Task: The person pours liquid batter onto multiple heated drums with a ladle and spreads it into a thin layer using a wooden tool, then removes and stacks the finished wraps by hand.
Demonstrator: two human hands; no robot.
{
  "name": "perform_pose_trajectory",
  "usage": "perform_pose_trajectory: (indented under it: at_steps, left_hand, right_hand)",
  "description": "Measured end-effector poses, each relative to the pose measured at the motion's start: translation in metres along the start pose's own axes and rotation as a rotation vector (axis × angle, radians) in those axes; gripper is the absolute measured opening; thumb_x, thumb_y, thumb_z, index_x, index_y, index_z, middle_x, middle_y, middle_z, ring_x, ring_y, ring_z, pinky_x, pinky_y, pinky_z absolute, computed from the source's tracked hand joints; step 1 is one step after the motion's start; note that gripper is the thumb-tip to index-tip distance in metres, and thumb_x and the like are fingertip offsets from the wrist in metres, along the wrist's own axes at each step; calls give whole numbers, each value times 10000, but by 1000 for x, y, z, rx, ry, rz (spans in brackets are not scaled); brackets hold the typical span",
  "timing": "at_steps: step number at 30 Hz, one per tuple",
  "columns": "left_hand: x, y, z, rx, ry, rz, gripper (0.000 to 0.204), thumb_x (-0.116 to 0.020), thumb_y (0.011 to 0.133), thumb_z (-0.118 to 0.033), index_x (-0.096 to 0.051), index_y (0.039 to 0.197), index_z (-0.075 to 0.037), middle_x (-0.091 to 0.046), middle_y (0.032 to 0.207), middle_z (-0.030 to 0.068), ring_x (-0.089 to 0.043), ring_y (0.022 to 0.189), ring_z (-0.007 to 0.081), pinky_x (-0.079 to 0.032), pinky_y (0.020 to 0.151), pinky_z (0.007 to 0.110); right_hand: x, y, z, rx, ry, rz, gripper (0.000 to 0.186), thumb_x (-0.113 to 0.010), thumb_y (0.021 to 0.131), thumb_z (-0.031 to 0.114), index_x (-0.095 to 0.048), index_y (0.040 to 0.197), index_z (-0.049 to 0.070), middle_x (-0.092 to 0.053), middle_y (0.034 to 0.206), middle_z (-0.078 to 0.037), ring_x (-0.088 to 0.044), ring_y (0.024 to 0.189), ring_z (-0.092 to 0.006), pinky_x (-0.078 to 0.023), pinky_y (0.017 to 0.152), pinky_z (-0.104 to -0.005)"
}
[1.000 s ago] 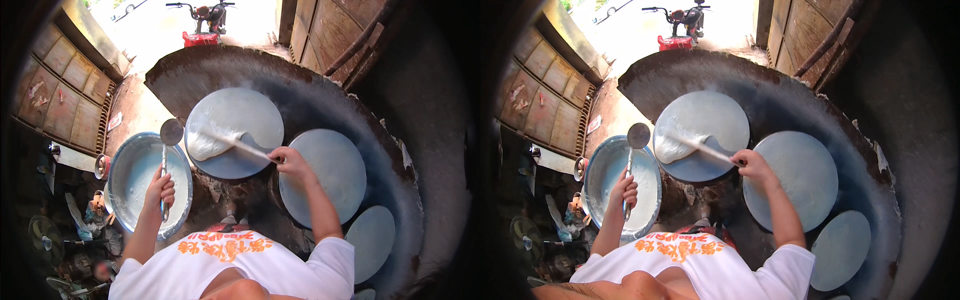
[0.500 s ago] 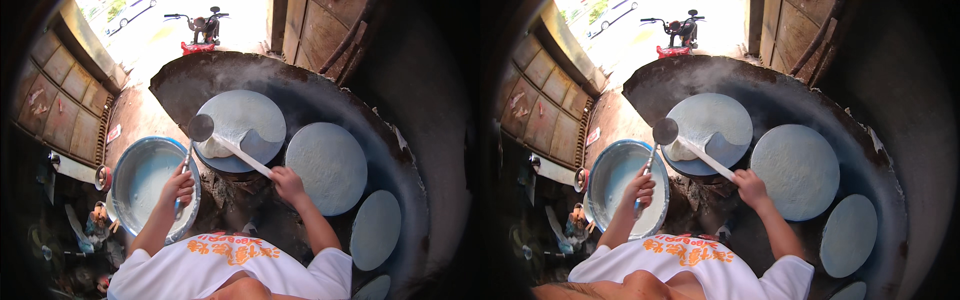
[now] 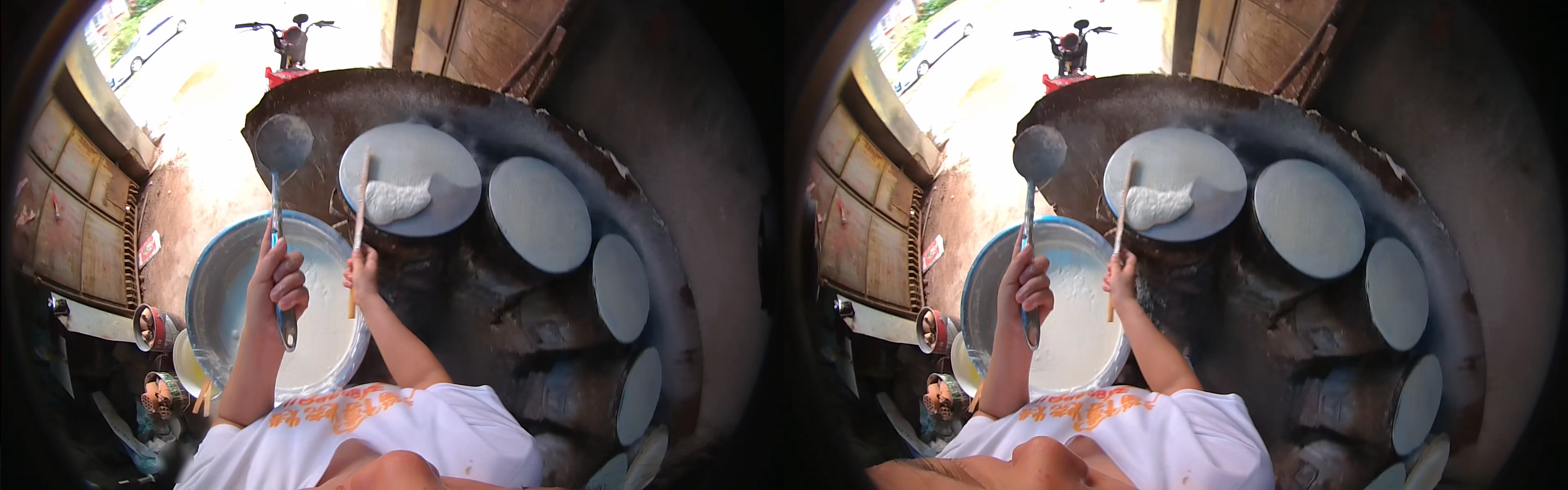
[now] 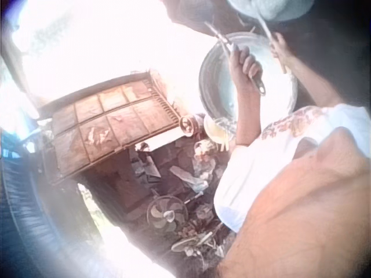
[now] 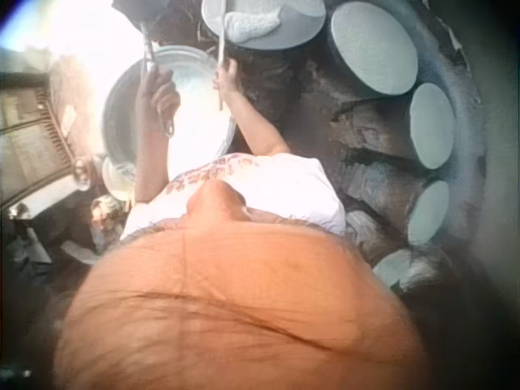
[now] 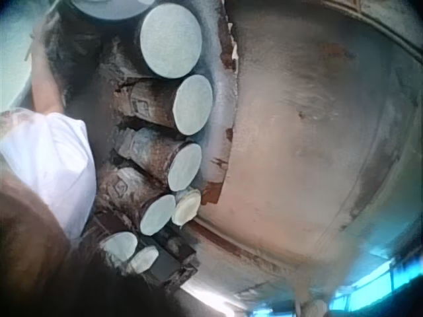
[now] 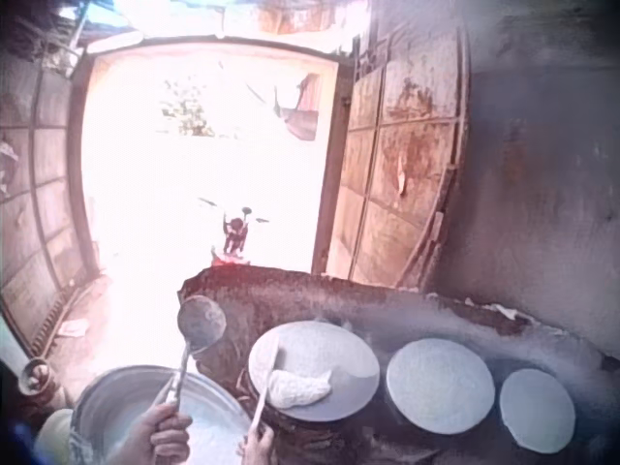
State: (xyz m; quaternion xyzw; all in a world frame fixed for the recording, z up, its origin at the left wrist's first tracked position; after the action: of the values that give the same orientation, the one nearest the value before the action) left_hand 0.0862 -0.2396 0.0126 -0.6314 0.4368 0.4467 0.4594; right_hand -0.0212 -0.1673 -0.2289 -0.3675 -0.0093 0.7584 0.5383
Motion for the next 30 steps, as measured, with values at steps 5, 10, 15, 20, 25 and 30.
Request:
perform_pose_trajectory:
  at_steps: [5, 10, 15, 20, 25, 30]
  left_hand:
    - [2, -9, -13, 59, -33, 21, 310, -362, 1007, -184, -437, 1299, -255, -317, 639, -22, -341, 396, 41, -322, 319, 184]
    - [-7, -18, -3, 26, 118, 10, 417, -399, 994, -154, -361, 1369, -332, -300, 613, -37, -320, 381, 18, -307, 308, 156]
    - [1, -20, -1, 72, 99, -37, 437, -395, 992, -147, -343, 1383, -335, -282, 599, -37, -309, 374, 31, -303, 299, 164]
    - [6, -7, 19, 79, 158, -72, 451, -392, 992, -135, -338, 1386, -347, -276, 593, -36, -305, 380, 35, -309, 305, 173]
    - [-11, 25, 58, 115, 159, -52, 458, -406, 988, -138, -337, 1385, -355, -278, 591, -34, -298, 381, 40, -290, 307, 181]
    - [-28, 62, 98, 125, 223, -109, 490, -404, 983, -117, -304, 1406, -345, -286, 599, -33, -294, 390, 39, -273, 312, 179]
  right_hand:
    - [20, -53, 27, 51, -4, -208, 274, -496, 959, 226, -401, 1215, 218, -432, 712, -2, -338, 428, -61, -287, 357, -207]
    - [38, -33, 77, 110, 100, -312, 248, -483, 962, 225, -461, 1209, 235, -440, 699, 5, -353, 435, -69, -297, 359, -215]
    - [58, -57, 57, 94, -156, -210, 309, -498, 949, 164, -484, 1256, 200, -451, 684, 5, -344, 405, -67, -290, 348, -226]
    - [152, -88, 96, -39, -342, -214, 329, -498, 958, 190, -505, 1285, 226, -468, 690, 9, -339, 412, -54, -297, 352, -199]
    - [167, -13, 182, -2, -451, -192, 319, -504, 958, 216, -523, 1276, 231, -467, 705, 15, -352, 434, -50, -304, 360, -196]
    - [167, 8, 187, 126, -660, 37, 332, -465, 957, 174, -517, 1284, 153, -470, 637, 23, -378, 424, -66, -325, 362, -217]
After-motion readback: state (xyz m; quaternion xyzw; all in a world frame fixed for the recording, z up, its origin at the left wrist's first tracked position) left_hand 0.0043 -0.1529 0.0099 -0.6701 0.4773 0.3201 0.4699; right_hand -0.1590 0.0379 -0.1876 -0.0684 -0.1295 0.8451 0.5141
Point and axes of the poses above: each hand's wrist, its own y-axis towards the middle knuckle, its own x-axis out of the back of the hand, z = x × y, the point moved 3 cm from there along y, towards the middle knuckle
